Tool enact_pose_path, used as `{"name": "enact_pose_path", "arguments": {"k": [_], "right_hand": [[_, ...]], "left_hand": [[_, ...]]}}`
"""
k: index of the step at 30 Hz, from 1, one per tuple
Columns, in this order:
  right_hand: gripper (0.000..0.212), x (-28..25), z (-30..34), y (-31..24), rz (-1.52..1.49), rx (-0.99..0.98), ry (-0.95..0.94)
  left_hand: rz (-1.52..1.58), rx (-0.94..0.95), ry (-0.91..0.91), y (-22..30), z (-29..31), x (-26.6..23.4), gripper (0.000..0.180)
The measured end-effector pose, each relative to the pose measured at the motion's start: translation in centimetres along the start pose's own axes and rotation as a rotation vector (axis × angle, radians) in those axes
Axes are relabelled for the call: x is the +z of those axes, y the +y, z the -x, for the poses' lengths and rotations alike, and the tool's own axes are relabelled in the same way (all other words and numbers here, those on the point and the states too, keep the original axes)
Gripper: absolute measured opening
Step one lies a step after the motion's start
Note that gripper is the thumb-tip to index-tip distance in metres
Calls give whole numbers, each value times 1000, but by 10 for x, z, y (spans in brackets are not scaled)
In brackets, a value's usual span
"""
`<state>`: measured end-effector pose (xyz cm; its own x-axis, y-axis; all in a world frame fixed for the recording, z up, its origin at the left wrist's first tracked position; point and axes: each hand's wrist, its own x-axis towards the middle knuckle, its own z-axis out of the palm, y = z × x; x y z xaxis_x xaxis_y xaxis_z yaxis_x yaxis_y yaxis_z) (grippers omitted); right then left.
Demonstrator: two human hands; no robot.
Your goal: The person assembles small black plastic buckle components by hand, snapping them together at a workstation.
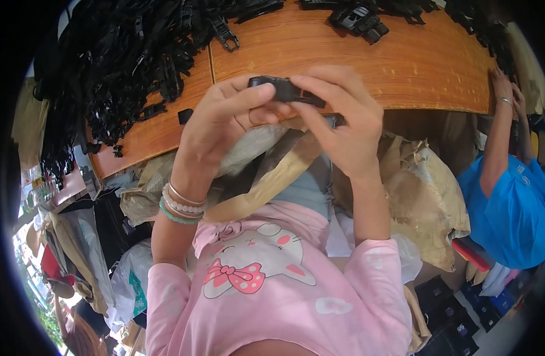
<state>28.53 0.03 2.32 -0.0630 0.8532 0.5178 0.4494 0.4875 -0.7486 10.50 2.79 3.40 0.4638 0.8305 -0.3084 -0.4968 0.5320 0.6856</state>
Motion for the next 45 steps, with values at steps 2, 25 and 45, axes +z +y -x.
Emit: {"name": "enact_pose_path", "arguments": {"k": [2, 25, 45], "right_hand": [[40, 8, 0, -4, 77, -123, -36], [31, 26, 8, -13, -72, 130, -107], [44, -81, -189, 239, 488, 58, 382]], "left_hand": [[-226, -143, -43, 0, 4, -4, 22], [-337, -35, 119, -9, 21, -3, 50], [-1633, 931, -47, -37, -88, 33, 55]]}}
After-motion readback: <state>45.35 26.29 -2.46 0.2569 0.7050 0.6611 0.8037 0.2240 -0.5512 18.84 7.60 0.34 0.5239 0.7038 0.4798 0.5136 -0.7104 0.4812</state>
